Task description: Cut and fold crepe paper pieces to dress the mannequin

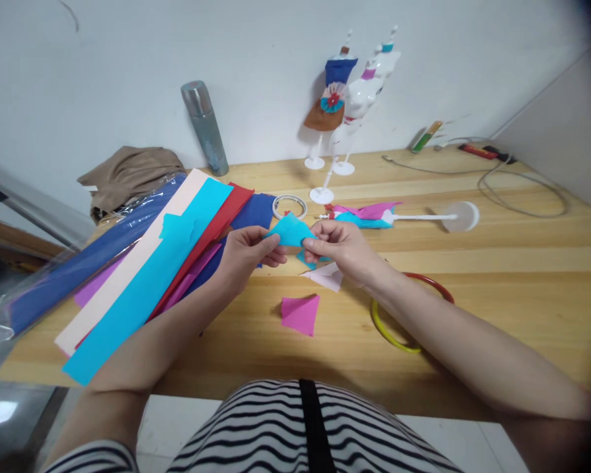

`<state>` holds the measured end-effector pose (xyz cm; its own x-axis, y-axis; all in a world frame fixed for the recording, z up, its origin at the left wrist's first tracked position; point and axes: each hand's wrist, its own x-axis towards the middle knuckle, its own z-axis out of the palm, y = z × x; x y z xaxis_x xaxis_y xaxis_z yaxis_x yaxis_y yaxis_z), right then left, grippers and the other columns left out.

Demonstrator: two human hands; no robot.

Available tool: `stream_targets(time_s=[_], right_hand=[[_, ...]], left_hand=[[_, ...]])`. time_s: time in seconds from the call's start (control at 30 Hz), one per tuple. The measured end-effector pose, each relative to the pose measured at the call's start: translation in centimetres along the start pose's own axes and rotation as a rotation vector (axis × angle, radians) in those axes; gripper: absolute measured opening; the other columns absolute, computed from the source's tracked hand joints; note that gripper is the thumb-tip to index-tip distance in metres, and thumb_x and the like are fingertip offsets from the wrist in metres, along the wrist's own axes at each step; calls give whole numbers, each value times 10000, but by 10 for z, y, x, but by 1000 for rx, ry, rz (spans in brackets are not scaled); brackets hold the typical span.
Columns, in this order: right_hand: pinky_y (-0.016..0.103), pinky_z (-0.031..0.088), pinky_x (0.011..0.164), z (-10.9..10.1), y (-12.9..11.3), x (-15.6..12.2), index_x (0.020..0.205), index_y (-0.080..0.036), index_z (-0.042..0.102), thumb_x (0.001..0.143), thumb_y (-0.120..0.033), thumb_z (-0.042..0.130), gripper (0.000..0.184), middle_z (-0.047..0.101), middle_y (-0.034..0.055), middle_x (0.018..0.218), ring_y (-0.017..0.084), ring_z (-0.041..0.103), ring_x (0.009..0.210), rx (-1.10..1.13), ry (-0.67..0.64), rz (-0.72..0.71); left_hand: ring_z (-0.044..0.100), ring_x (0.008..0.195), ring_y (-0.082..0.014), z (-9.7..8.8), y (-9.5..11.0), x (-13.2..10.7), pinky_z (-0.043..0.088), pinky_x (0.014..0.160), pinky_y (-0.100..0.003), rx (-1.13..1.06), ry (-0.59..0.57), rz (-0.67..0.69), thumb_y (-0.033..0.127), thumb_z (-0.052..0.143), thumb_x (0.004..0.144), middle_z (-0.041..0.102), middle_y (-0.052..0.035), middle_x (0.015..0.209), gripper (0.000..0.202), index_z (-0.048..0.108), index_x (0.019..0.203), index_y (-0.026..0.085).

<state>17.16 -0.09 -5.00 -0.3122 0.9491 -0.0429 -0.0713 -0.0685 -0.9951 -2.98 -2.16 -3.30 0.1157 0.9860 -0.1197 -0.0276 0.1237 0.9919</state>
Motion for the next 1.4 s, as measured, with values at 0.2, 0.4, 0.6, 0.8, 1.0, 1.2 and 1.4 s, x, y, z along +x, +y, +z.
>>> stream_targets(time_s=[0.2, 0.4, 0.6, 0.8, 1.0, 1.2, 1.4], right_hand=[[299, 472, 546, 2, 1, 0, 646, -225, 591, 646, -525, 903, 433, 635, -14, 556, 120, 547, 496, -3, -1, -3], [321, 497, 612, -1, 5, -1, 702, -226, 657, 715, -640, 820, 444, 684, 19, 647, 166, 613, 599, 1, -81, -14], [343, 475, 567, -1, 6, -1, 699, -217, 677, 774, -769, 679, 558, 636, 21, 648, 174, 562, 574, 105, -97, 19], [299, 482, 563, 4, 5, -3, 670, -216, 636, 656, -533, 884, 403, 645, -12, 623, 132, 566, 547, 22, -113, 54], [333, 530, 601, 5, 3, -4, 696, -222, 649, 663, -473, 860, 329, 691, 9, 647, 164, 625, 567, 13, -40, 79], [347, 545, 594, 7, 2, -5, 674, -234, 653, 665, -477, 857, 317, 691, 16, 639, 175, 635, 566, 18, -53, 41], [305, 491, 545, 5, 8, -1, 652, -227, 635, 679, -465, 839, 315, 624, -3, 596, 136, 565, 530, -24, -20, -10]], left_hand=[[745, 615, -169, 0, -1, 1, 578, 574, -227, -87, 3, -40, 609, 841, 692, 791, -98, 754, 485, 678, 721, 154], [756, 632, -196, -2, -3, 3, 581, 566, -231, -93, -28, -80, 575, 873, 653, 755, -76, 675, 476, 682, 744, 148], [655, 523, -112, -1, 1, 2, 570, 555, -211, 38, 10, 15, 455, 875, 655, 684, 5, 615, 346, 705, 682, 155], [614, 479, -95, 1, -2, 6, 524, 493, -186, 66, -34, 21, 482, 934, 553, 667, 10, 555, 414, 698, 632, 151], [716, 597, -155, -5, -8, 9, 554, 544, -208, 3, -153, -101, 579, 916, 591, 754, -62, 682, 523, 755, 800, 127], [709, 592, -161, -4, -15, 8, 538, 544, -218, 24, -172, -156, 509, 969, 500, 752, -66, 661, 524, 760, 788, 125], [695, 580, -146, -2, -25, 9, 526, 555, -218, 63, -80, -56, 554, 926, 549, 753, -69, 658, 517, 749, 775, 125]])
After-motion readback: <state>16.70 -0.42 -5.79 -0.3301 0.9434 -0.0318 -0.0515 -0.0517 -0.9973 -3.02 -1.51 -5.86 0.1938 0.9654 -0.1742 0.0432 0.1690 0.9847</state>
